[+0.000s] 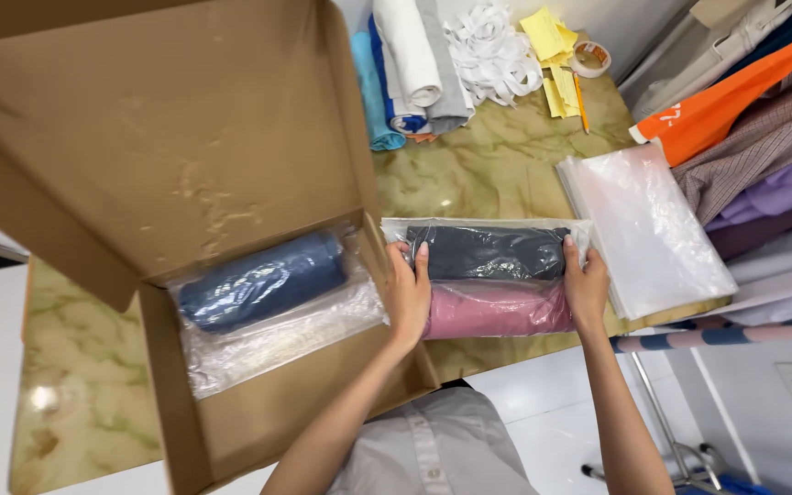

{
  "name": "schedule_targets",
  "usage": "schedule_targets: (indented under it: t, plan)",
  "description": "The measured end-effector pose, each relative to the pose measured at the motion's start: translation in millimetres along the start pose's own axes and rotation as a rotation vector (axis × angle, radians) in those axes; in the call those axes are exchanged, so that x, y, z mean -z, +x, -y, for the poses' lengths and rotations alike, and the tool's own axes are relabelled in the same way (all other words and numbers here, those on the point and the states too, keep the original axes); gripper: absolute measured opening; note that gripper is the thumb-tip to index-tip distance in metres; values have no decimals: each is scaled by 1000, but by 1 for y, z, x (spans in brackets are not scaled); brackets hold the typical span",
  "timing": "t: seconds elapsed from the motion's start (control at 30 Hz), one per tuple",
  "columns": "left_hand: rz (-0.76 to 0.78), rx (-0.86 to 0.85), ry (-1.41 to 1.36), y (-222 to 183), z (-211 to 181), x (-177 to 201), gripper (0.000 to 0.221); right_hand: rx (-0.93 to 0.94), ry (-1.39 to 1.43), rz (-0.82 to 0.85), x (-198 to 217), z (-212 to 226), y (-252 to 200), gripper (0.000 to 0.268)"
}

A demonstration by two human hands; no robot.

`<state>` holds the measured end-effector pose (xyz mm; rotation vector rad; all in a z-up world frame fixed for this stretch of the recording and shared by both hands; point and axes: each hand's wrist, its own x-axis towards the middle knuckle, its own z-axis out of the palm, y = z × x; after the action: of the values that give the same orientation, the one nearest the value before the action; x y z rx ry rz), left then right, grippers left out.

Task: The person wraps folded clothes in plastic bags and places them on a table. They then untie a ribbon from a cardboard box, open it, remove several wrapped clothing items, and stack the empty box. Finally, they wrap another folded garment in a plastic bag.

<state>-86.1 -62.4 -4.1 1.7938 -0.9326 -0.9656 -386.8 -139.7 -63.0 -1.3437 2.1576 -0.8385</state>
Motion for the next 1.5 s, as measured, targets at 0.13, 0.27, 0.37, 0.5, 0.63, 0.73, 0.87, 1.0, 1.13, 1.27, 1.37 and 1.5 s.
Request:
schedule_targets:
  t: [0.13, 0.27, 0.37, 0.5, 0.63, 0.73, 0.87, 1.0, 1.13, 1.27, 1.37, 1.5]
  plan:
    - [-15, 59, 30, 20, -6, -46, 38, 24, -36, 36, -6, -27, 69, 62]
    - [-67, 96, 25, 46, 1, -72, 39, 61, -88, 154, -19, -2, 103, 61]
    - [-124, 126, 25, 68, 10, -81, 40, 115, -123, 235, -43, 10, 132, 62]
    - [-189, 135, 37, 105, 28, -87, 41, 180, -125, 334, -74, 26, 162, 66]
    - [-199, 132, 76, 143, 34, -89, 40, 170, -124, 384, -89, 50, 176, 68]
    - [-199, 113, 75, 176, 41, -99, 41, 186, -138, 385, -104, 49, 202, 68]
    - [-234, 26, 8, 201, 38, -117, 34, 194, -120, 350, -110, 50, 227, 67]
    - [-276, -43, 42, 223, 43, -133, 36, 244, -68, 322, -118, 47, 247, 66]
    - [-271, -133, -29, 225, 34, -119, 44, 295, 125, 360, -138, 16, 287, 46]
    - [-180, -41, 247, 211, 32, -116, 62, 459, 36, 346, -101, 39, 244, 63]
    - [-121, -34, 408, 190, 32, -124, 66, 750, -91, 214, -99, 30, 210, 47]
    - [-156, -127, 511, 166, 33, -139, 60, 1148, -313, 199, -125, 3, 173, 25]
